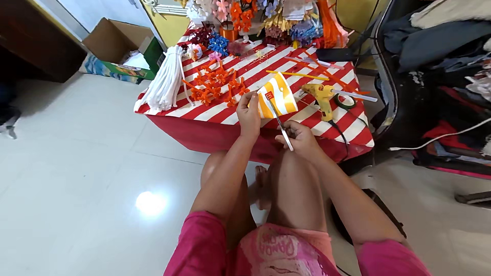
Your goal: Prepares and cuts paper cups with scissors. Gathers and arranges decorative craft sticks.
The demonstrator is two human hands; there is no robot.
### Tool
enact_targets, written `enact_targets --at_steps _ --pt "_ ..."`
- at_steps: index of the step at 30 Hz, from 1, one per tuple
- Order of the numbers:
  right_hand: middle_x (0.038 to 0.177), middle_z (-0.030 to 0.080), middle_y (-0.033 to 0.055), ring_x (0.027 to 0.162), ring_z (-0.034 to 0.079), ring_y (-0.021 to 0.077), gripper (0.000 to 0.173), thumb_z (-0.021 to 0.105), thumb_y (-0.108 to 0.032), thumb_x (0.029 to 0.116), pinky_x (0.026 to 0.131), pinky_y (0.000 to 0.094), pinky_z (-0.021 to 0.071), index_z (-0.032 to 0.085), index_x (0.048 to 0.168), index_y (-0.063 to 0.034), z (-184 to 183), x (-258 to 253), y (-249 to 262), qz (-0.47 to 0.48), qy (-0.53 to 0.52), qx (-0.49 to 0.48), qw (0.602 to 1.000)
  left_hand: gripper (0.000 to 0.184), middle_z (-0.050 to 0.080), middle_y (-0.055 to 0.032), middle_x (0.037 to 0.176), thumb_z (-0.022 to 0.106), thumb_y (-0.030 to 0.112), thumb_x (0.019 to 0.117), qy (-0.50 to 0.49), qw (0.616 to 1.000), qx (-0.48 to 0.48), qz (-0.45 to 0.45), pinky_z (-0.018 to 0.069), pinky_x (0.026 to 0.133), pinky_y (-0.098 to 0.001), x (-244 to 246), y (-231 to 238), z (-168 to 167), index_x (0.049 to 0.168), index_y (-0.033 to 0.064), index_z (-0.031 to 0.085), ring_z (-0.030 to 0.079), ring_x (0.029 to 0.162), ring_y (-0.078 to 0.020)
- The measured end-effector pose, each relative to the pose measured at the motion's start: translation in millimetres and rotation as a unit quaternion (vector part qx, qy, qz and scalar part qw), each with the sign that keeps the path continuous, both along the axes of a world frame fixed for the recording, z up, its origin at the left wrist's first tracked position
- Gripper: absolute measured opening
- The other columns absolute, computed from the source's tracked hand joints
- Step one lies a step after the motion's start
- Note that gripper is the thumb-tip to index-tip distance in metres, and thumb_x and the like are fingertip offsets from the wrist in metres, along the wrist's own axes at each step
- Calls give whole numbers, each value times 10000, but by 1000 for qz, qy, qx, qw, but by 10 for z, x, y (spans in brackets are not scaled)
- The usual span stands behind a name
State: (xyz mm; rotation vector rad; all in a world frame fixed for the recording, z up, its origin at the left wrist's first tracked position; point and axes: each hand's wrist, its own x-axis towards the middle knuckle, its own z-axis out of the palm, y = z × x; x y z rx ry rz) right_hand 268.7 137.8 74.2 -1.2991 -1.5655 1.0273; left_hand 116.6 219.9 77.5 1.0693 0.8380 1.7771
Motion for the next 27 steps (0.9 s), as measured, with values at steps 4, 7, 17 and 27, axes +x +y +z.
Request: enact_targets --at_steps 4,7,17,27 --pt "714 606 0 551 577 41 243 769 -84 876 535 191 516 629 1059 -7 51 -106 -5 -54 31 -41 997 169 667 -9 942 522 86 1029 56 998 37 -11 545 844 -258 12 -10 24 1047 -9 660 637 888 -45" --pt "721 631 11 540 581 43 252 790 -59 868 515 186 512 631 1058 -9 53 -170 10 -82 74 -54 992 194 671 -46 986 530 88 1025 84 995 48 -19 545 861 -261 20 -43 33 1083 -34 669 639 921 -61" --pt "723 616 25 525 553 53 220 802 -88 874 503 201 497 642 1004 -13 20 -186 90 -75 31 -37 996 256 639 -18 919 428 133 1077 66 997 7 -31 545 829 -275 -2 55 -36 1071 -10 640 629 865 -59" --pt "636 636 23 475 549 47 167 768 -124 923 462 190 468 677 925 16 129 -179 131 -109 53 -133 984 223 644 -31 909 444 103 1061 80 994 6 -72 553 818 -302 43 32 -44 1023 -9 634 635 853 -80"
